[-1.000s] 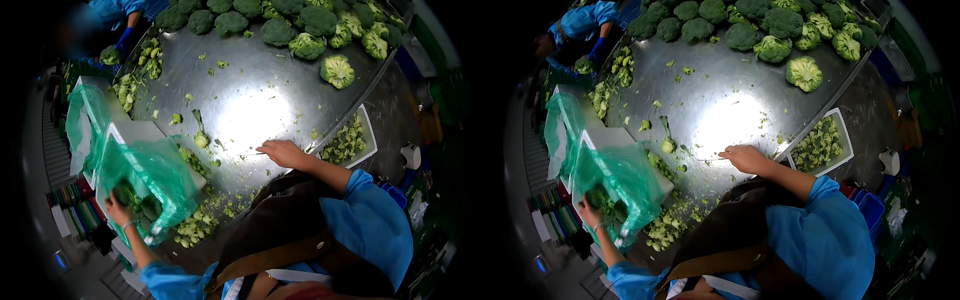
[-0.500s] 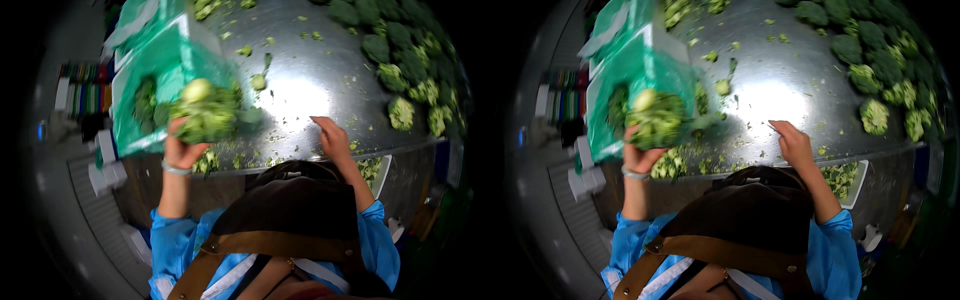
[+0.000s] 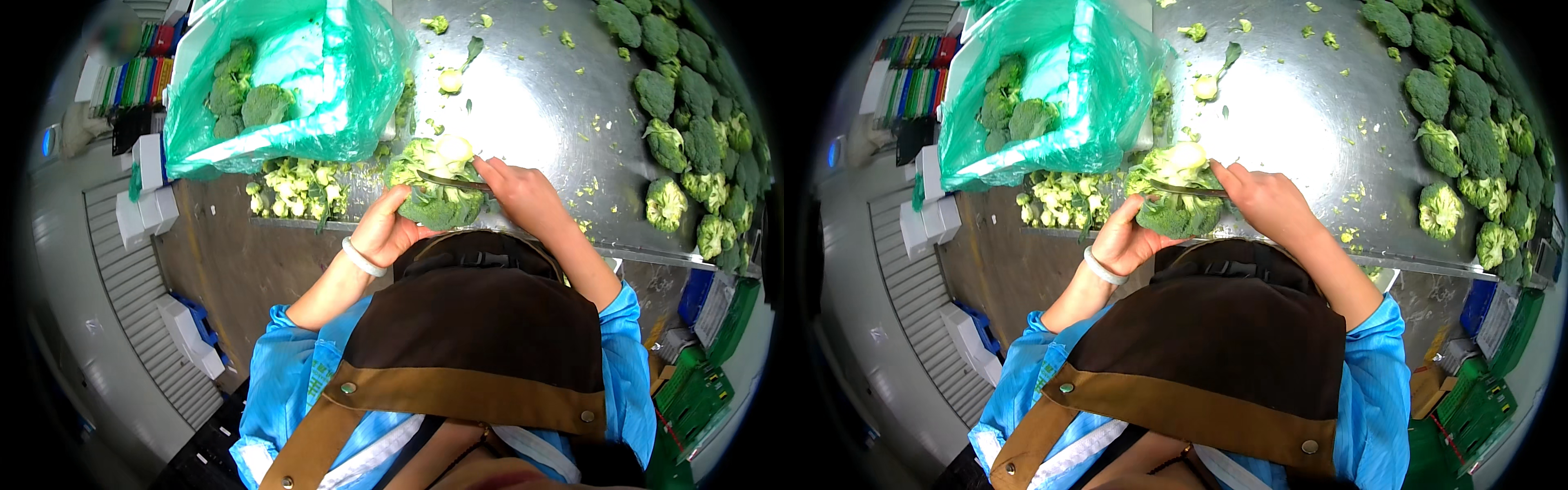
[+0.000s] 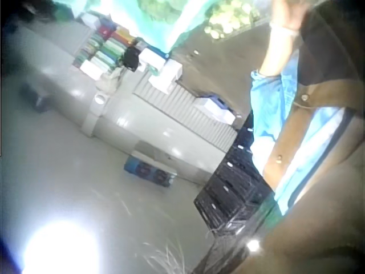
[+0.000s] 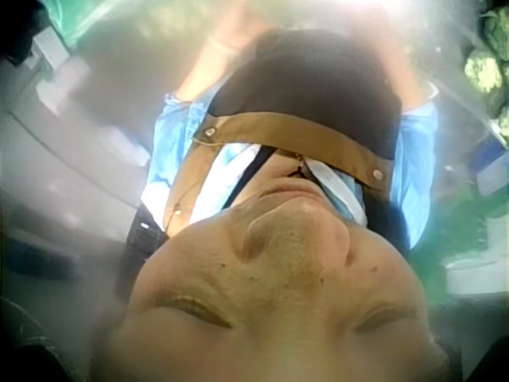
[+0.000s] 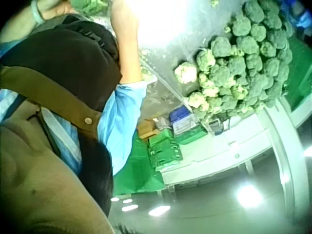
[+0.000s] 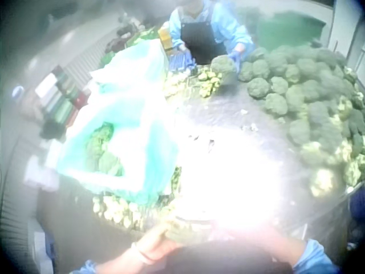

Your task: The person uses a knife to cut broccoli florets from a larger head on a metal table. They trim the stems and separate the florets, placing the cut pieces into a green plastic bag. The process is repeated with multiple broccoli heads throughout the clip.

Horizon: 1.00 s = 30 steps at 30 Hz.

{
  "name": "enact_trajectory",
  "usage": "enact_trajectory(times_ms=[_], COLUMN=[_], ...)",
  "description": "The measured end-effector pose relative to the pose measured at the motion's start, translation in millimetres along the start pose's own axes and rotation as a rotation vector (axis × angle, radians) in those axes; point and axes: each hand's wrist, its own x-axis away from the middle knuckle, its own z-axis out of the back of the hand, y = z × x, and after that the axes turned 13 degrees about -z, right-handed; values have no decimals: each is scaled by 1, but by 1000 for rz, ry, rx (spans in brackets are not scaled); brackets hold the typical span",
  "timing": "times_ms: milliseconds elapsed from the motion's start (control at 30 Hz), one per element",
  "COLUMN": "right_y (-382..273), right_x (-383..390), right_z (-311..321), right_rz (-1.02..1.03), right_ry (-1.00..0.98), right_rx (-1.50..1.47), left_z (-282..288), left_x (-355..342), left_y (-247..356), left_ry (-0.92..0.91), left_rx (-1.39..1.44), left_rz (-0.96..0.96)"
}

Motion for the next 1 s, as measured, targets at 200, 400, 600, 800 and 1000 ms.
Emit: enact_trajectory(times_ms=[200, 400, 600, 800, 1000], right_y=[-12, 75, -3, 10, 27], right_x=[-12, -14, -37, -10, 25], right_z=[-29, -82, -14, 0, -2], right_rz=[111, -276, 79, 48, -180], right_ry=[-23, -112, 44, -98, -159], right_rx=[96, 62, -177, -63, 16], left_z=[23, 33, 43, 15, 0], left_x=[13, 44, 22, -3, -42], left_y=[-21, -15, 6, 18, 11], left_ry=[60, 253, 167, 6, -191], left_rx=[42, 44, -131, -381, -654], left_rz=[-35, -339, -428, -419, -331])
